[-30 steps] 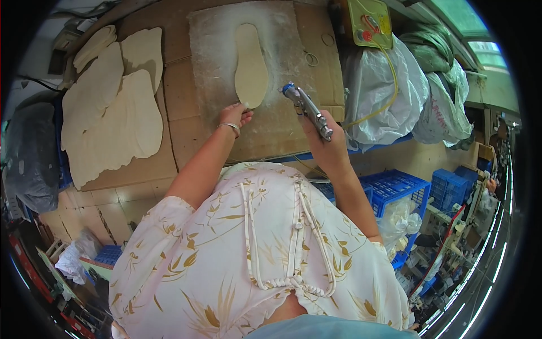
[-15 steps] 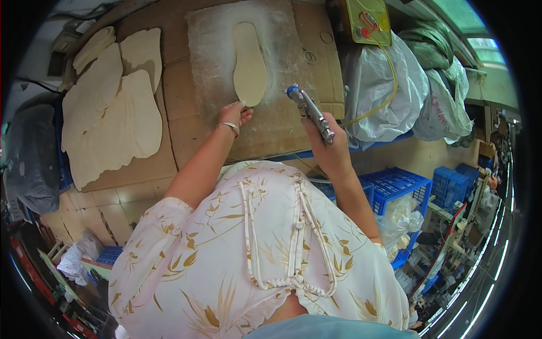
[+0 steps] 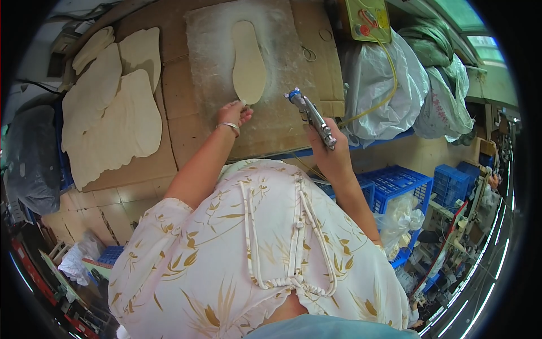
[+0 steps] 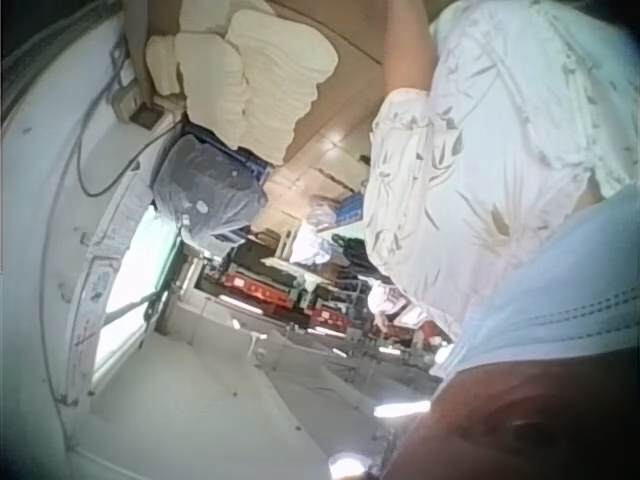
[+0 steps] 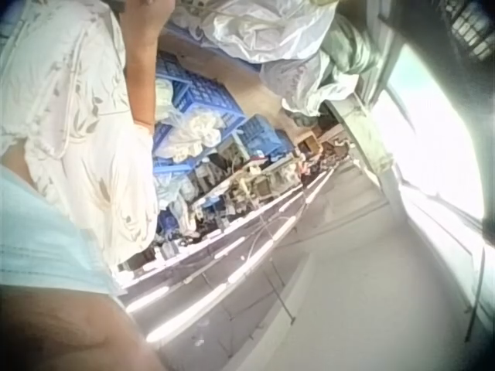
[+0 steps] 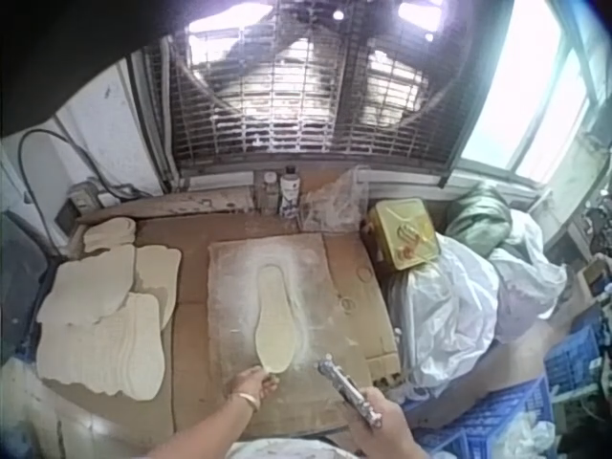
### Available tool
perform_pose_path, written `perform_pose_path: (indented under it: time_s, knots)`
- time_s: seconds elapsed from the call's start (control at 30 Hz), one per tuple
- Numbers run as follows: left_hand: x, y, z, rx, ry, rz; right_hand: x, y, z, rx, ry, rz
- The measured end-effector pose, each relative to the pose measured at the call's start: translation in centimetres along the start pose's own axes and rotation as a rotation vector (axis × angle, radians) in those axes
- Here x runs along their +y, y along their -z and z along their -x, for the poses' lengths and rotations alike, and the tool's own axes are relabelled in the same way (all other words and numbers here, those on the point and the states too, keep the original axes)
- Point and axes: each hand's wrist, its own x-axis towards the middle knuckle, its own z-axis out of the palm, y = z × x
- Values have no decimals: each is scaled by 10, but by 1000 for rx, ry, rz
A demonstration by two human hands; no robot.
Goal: Applying glue to shoe insoles using a spray gun and stacking them on a workstation.
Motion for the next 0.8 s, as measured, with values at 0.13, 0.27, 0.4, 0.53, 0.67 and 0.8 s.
perform_pose_path:
  time_s: [0.13, 0.27, 0.4, 0.53, 0.67, 0.8]
  knots:
    - [-5, 3, -1, 8, 29, -1, 8, 0, 6, -27, 93, 70]
    - [-8, 4, -3, -20, 37, 11, 7, 3, 10, -4, 54, 79]
    - [-9, 5, -4, 0, 45, 3, 6, 2, 18, -90, 77, 16]
    - [-10, 5, -5, 1, 44, -22, 7, 5, 14, -2, 45, 68]
    - [-12, 6, -8, 3, 33, -17, 11, 7, 23, -90, 75, 58]
    - [-12, 5, -6, 7, 25, -24, 11, 8, 22, -32, 32, 54]
